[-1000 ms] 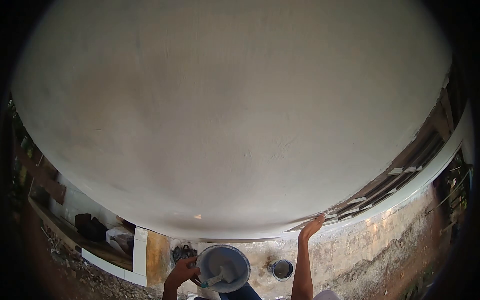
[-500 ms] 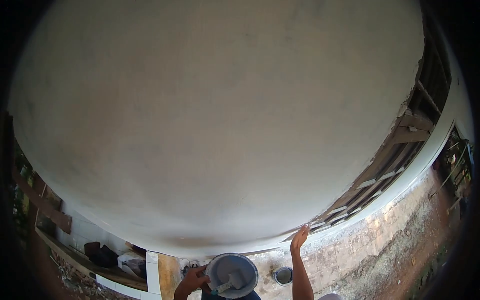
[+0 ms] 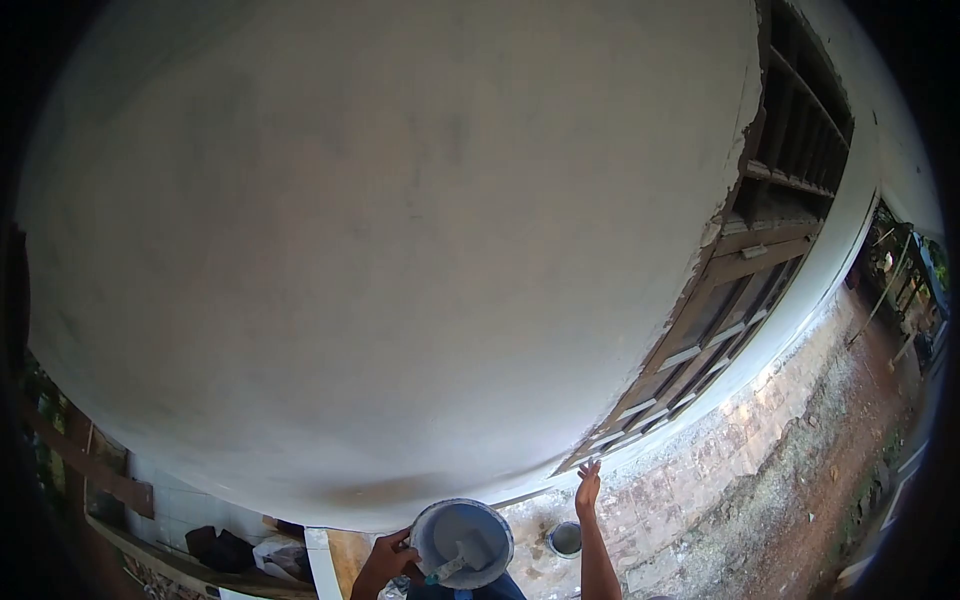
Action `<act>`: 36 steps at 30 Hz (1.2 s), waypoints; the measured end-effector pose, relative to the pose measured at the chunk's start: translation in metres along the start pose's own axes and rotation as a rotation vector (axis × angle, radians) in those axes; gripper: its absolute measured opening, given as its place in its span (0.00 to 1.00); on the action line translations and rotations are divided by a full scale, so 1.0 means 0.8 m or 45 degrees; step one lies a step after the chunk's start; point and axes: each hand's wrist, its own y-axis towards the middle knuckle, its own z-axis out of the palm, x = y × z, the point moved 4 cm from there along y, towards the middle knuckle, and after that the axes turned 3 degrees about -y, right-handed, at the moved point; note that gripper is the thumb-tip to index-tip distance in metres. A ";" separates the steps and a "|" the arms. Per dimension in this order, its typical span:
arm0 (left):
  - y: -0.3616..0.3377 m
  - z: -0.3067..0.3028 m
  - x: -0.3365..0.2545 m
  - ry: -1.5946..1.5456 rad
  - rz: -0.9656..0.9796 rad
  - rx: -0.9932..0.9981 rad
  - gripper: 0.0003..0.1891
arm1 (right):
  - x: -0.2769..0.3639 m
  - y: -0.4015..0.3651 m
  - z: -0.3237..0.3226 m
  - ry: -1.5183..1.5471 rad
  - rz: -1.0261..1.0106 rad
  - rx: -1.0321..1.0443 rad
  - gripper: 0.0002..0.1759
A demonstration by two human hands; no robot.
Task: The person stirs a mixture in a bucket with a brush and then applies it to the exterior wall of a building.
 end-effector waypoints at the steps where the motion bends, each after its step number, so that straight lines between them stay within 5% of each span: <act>1: -0.001 0.002 -0.003 0.000 0.007 -0.009 0.31 | 0.001 -0.022 0.001 0.051 0.045 0.033 0.50; 5: 0.007 0.009 0.018 0.044 0.034 0.006 0.31 | 0.031 -0.109 0.009 -0.055 0.226 0.326 0.46; 7: 0.056 -0.014 0.099 0.378 0.400 -0.244 0.35 | 0.096 -0.162 0.011 -0.087 0.202 0.479 0.39; 10: 0.015 0.015 0.041 0.148 0.126 -0.207 0.34 | 0.168 -0.204 0.008 -0.050 0.213 0.504 0.37; 13: 0.012 0.023 0.025 0.142 0.104 -0.206 0.34 | 0.215 -0.232 0.007 0.042 0.179 0.520 0.33; 16: -0.046 0.060 -0.077 -0.129 0.004 -0.063 0.32 | 0.268 -0.255 0.006 0.125 0.019 0.477 0.28; 21: -0.052 0.066 -0.086 -0.193 0.001 -0.042 0.33 | 0.334 -0.285 -0.002 0.107 -0.130 0.381 0.24; 23: -0.030 0.056 -0.048 -0.188 -0.021 -0.032 0.34 | 0.354 -0.296 -0.005 0.016 -0.249 0.408 0.17; 25: 0.017 0.031 0.032 -0.029 0.274 -0.149 0.34 | 0.371 -0.304 -0.010 0.067 -0.226 0.398 0.13; 27: 0.017 0.032 0.030 -0.011 0.277 -0.125 0.34 | 0.393 -0.313 -0.013 -0.286 -0.674 0.428 0.14; 35: 0.010 0.044 0.013 0.113 0.264 -0.158 0.32 | 0.433 -0.350 -0.018 -0.819 -0.982 0.549 0.18; 36: -0.032 0.070 -0.048 -0.002 0.128 -0.167 0.31 | 0.428 -0.350 -0.017 -0.876 -0.963 0.568 0.18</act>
